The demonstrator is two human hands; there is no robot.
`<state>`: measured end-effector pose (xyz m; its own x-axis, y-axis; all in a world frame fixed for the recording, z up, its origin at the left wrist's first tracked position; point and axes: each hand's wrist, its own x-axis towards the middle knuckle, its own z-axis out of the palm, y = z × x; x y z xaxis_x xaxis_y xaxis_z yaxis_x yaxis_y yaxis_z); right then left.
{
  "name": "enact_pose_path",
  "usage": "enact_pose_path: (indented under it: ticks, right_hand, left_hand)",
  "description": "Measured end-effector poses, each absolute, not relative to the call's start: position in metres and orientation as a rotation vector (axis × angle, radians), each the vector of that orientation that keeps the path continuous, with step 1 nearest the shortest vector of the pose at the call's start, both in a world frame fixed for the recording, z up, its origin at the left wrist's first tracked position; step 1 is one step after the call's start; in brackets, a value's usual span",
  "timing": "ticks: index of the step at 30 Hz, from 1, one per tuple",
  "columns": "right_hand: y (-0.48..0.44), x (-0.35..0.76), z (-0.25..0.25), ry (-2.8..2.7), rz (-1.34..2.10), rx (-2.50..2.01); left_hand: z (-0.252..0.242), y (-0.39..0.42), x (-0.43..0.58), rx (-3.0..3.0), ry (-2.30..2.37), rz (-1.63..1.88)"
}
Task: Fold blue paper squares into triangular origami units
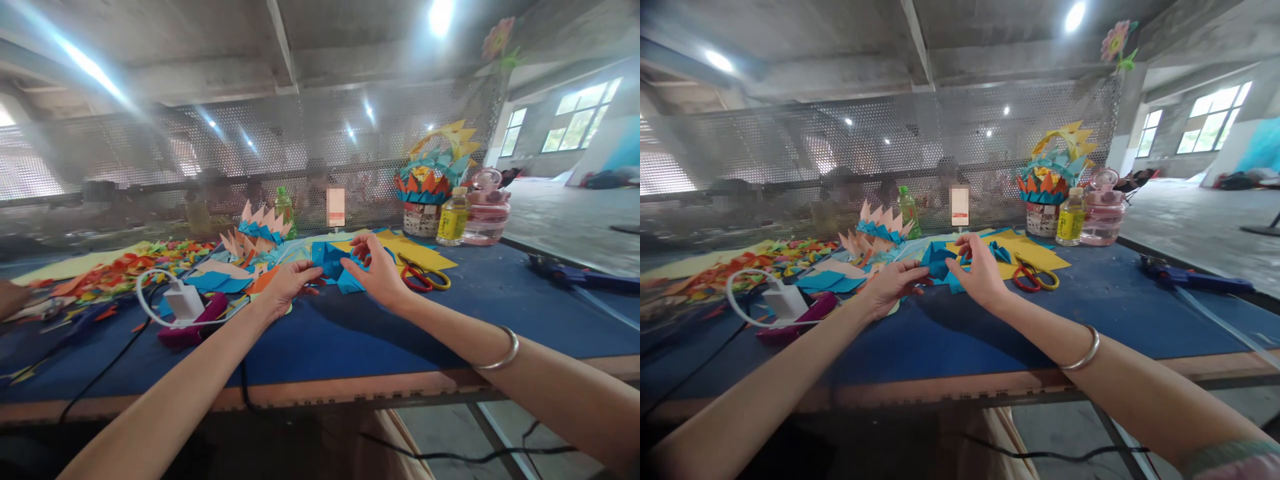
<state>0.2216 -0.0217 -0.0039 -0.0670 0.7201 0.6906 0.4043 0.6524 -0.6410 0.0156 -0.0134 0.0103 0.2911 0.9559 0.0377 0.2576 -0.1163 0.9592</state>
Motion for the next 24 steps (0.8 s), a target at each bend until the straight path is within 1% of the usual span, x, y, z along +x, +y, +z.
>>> enact_pose_path:
  ticks: [4,13,24]
  right_hand:
    - [-0.0259,0.2208,0.0007,-1.833,0.248,-0.879]
    - [-0.0240,0.2185,-0.0045,-1.949,0.228,-0.878]
    - [-0.0279,0.2162,-0.0044,-1.908,0.237,-0.853]
  left_hand:
    - [0.0097,-0.0134,0.0166,1.604,1.123,0.902]
    - [0.0093,-0.0151,0.0179,1.637,1.080,0.892]
    - [0.0110,-0.0167,0.0189,1.508,1.064,0.830]
